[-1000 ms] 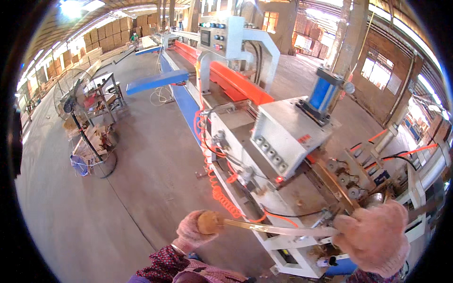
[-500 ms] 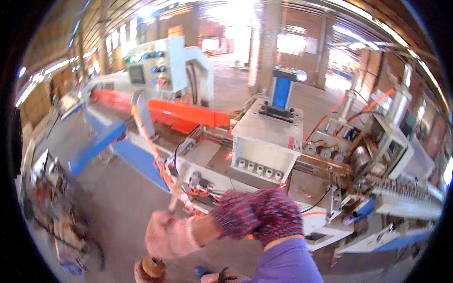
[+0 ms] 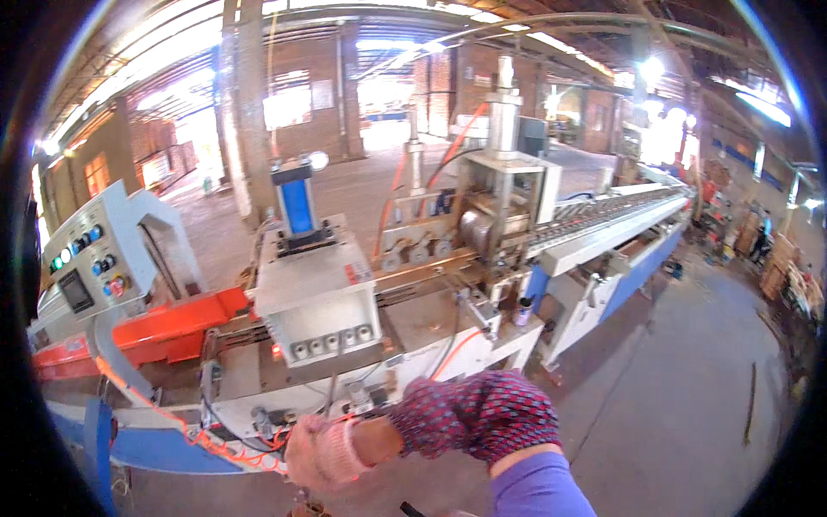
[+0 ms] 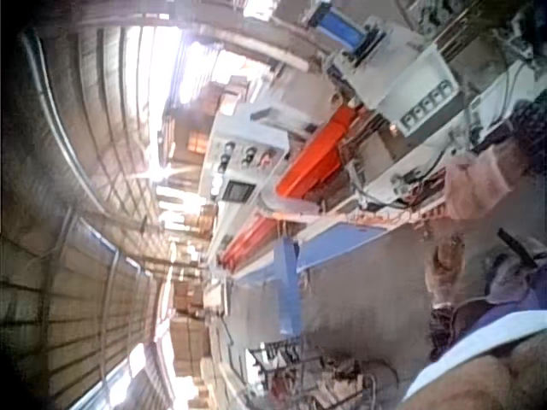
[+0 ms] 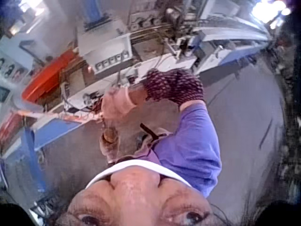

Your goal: The person picks up and stacks long wooden planks in a workshop, then walks to a machine and uses a small tool to scrape or adjust a component on the equipment. The person handles the planks by hand and uses a tool on the machine.

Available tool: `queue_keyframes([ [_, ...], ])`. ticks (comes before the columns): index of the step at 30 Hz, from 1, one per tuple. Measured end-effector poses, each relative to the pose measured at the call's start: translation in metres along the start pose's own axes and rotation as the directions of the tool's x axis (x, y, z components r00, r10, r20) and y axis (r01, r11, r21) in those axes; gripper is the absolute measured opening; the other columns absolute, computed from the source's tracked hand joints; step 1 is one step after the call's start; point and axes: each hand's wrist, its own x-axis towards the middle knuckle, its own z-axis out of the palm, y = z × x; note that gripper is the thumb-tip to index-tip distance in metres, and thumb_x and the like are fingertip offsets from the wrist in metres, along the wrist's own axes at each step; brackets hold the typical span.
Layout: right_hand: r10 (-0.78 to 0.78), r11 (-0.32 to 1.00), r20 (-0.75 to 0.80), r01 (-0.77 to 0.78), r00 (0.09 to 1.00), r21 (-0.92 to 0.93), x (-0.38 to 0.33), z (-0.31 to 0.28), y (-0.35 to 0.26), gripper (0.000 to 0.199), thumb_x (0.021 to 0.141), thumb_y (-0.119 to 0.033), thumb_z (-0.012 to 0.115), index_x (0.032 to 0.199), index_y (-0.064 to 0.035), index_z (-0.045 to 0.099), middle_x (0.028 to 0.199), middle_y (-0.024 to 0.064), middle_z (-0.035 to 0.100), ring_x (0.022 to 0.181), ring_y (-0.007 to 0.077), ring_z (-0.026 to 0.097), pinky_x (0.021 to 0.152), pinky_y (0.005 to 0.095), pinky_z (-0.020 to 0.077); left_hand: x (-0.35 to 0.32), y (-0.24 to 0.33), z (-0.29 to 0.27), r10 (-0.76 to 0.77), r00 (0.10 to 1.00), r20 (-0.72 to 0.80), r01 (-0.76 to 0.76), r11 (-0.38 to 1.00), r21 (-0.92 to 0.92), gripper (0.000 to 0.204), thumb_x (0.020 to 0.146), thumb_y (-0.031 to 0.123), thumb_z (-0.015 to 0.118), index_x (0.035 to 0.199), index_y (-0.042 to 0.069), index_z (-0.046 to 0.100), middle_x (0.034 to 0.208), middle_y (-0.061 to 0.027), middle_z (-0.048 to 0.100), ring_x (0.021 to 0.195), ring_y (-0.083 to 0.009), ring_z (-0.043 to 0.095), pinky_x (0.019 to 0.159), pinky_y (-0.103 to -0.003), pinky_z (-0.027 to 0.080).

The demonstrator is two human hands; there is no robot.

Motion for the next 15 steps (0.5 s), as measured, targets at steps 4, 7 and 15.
queue_keyframes([
  [4,0.161,0.979,0.002,-0.16,0.987,0.129,-0.09,-0.039,0.065,0.017,0.06,-0.02,0.064,0.066,-0.0048,0.06,0.062,0.0067,0.058,0.051,0.0239,0.054,0.036,0.0429,0.0325,0.045,0.064,0.062,-0.25,0.937,0.245,0.345,0.769,-0.537,0.042,0.077,0.031,0.065,0.11,0.007,0.059,0.111,-0.0123,0.063,0.1,-0.0257,0.061,0.085,-0.043,0.051],
  [7,0.269,0.941,0.415,-0.328,0.869,0.077,-0.152,-0.093,0.102,0.013,0.064,-0.02,0.064,0.066,-0.0075,0.06,0.06,0.0025,0.054,0.051,0.0216,0.055,0.034,0.0395,0.0295,0.05,0.116,0.122,0.193,0.935,0.296,-0.204,0.979,0.006,0.053,0.056,0.033,0.082,0.098,0.008,0.061,0.101,-0.0067,0.064,0.092,-0.0224,0.064,0.078,-0.036,0.052],
  [15,0.661,0.748,0.343,-0.624,0.667,-0.226,-0.349,-0.148,0.178,0.01,0.077,-0.022,0.058,0.073,-0.0186,0.067,0.064,0.0015,0.058,0.061,0.0203,0.061,0.042,0.0419,0.0421,0.088,0.186,0.305,0.371,0.589,0.718,-0.548,0.836,0.017,0.071,0.057,0.046,0.082,0.116,0.014,0.059,0.108,-0.0074,0.064,0.104,-0.0239,0.061,0.087,-0.035,0.05],
])
